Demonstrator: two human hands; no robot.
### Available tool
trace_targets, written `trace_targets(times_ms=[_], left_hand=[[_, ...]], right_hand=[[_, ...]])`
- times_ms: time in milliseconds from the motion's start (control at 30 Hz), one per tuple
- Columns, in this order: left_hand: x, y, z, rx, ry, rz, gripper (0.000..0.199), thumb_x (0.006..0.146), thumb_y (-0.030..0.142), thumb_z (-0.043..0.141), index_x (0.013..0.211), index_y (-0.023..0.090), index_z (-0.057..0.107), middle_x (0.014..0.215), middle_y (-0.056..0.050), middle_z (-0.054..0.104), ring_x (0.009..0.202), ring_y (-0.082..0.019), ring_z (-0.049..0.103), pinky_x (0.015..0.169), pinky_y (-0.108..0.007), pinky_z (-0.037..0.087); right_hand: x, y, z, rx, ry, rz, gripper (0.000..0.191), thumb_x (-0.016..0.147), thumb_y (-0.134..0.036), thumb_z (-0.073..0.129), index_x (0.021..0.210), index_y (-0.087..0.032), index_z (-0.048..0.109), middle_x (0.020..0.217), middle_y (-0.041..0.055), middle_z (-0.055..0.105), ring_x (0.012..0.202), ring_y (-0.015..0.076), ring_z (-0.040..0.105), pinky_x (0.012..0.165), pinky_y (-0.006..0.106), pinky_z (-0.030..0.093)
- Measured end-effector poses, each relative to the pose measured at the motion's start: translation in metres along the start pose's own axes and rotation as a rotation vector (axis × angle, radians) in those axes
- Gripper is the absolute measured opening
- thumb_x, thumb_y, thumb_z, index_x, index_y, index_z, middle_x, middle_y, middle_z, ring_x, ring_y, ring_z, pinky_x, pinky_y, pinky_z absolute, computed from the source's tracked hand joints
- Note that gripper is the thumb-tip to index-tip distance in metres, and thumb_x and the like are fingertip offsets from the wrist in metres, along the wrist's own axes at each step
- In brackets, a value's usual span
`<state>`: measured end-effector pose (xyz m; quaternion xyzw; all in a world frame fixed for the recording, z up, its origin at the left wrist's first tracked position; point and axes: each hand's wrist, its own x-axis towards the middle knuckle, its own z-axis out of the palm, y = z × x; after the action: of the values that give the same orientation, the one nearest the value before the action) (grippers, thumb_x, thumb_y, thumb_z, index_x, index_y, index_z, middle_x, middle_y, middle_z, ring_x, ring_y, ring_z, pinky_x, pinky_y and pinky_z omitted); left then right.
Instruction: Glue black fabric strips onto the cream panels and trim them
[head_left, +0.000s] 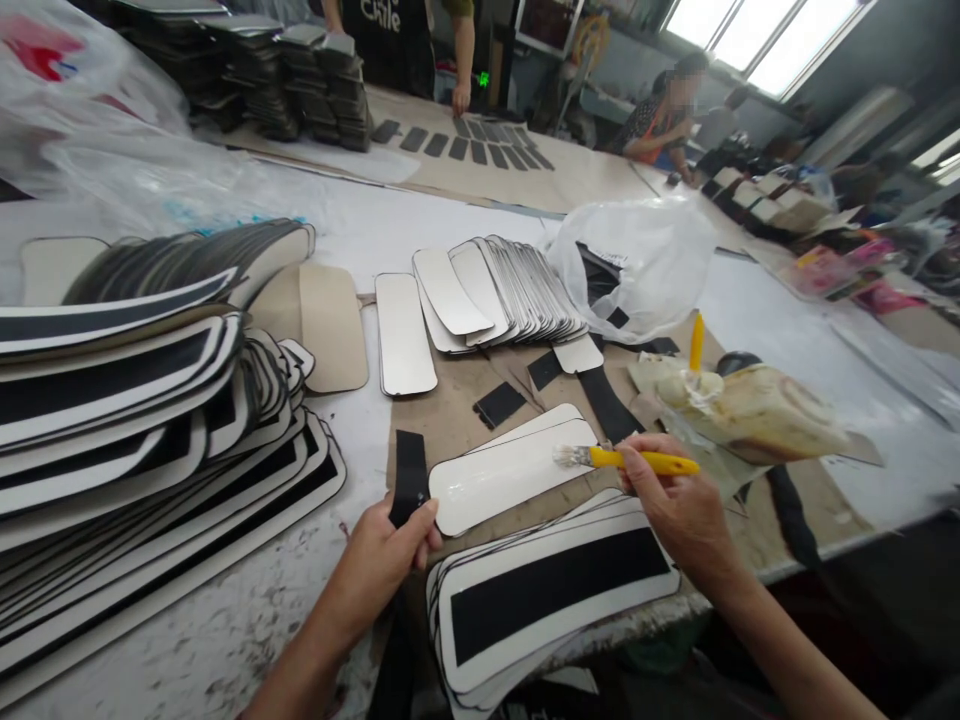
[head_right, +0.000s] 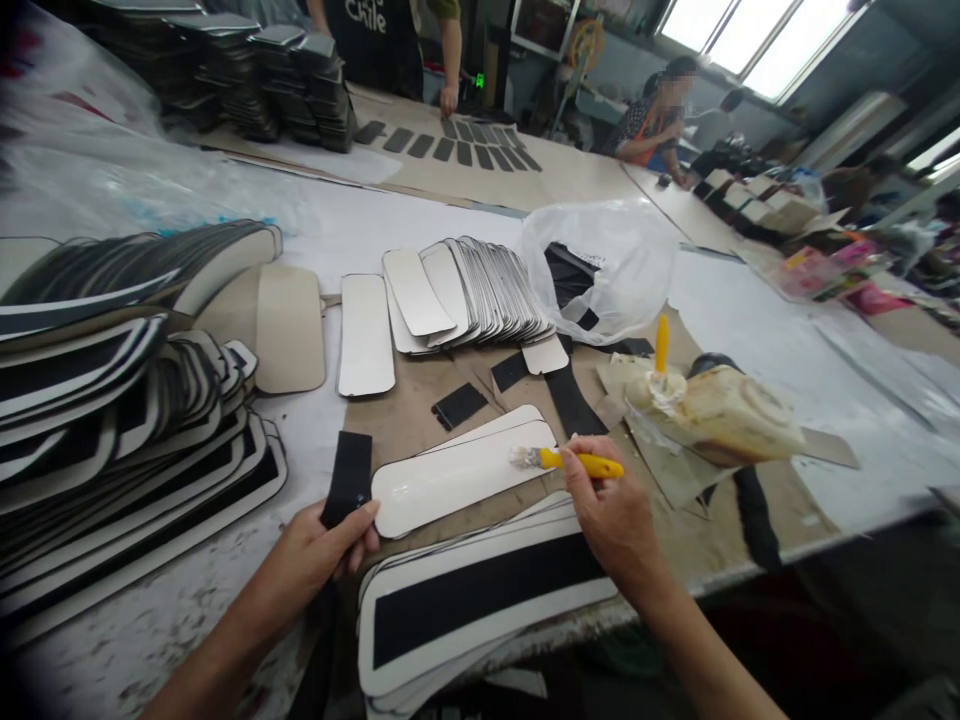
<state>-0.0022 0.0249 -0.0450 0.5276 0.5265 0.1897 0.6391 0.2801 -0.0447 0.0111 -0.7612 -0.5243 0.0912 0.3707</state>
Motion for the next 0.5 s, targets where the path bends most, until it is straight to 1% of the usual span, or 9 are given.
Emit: trace_targets(times_ms=[133,300,400,500], left_hand=[[-0.002,0.004,0.000,0.042,0.019,-0.009,0.049,0.077,0.058,0.046,0.058,0.015,0.057,0.045,0.000,0.050,0.044,-0.012,0.041,0.047,-0.024,0.030],[-0.003,0.006,0.001,0.065,0.028,-0.004,0.049,0.075,0.059,0.048,0.057,0.015,0.057,0.044,-0.001,0.051,0.044,-0.012,0.041,0.048,-0.025,0.030],[-0.002,0.005,0.002,0.027,0.022,0.008,0.047,0.076,0.057,0.048,0.057,0.014,0.057,0.044,-0.001,0.050,0.044,-0.012,0.041,0.047,-0.024,0.030],[-0.002,0.002,0.003,-0.039,0.005,0.027,0.044,0.076,0.053,0.049,0.058,0.014,0.056,0.044,-0.001,0.050,0.043,-0.011,0.041,0.044,-0.023,0.028]], right_hand=[[0.005,0.011,-0.007,-0.090,0.043,-0.110,0.022,0.087,-0.040,0.049,0.086,-0.019,0.056,0.083,0.0062,0.059,0.076,0.0206,0.060,0.065,0.032,0.049],[0.011,0.014,-0.016,-0.115,0.089,-0.220,0.018,0.088,-0.036,0.049,0.086,-0.019,0.056,0.085,0.0057,0.057,0.081,0.0206,0.059,0.073,0.035,0.049],[0.008,0.004,-0.022,-0.093,0.100,-0.245,0.017,0.087,-0.035,0.051,0.084,-0.019,0.057,0.084,0.0055,0.058,0.080,0.0204,0.059,0.074,0.035,0.048],[-0.001,-0.020,-0.016,-0.023,0.062,-0.195,0.016,0.086,-0.034,0.052,0.083,-0.020,0.058,0.078,0.0032,0.058,0.069,0.0174,0.058,0.067,0.031,0.048]])
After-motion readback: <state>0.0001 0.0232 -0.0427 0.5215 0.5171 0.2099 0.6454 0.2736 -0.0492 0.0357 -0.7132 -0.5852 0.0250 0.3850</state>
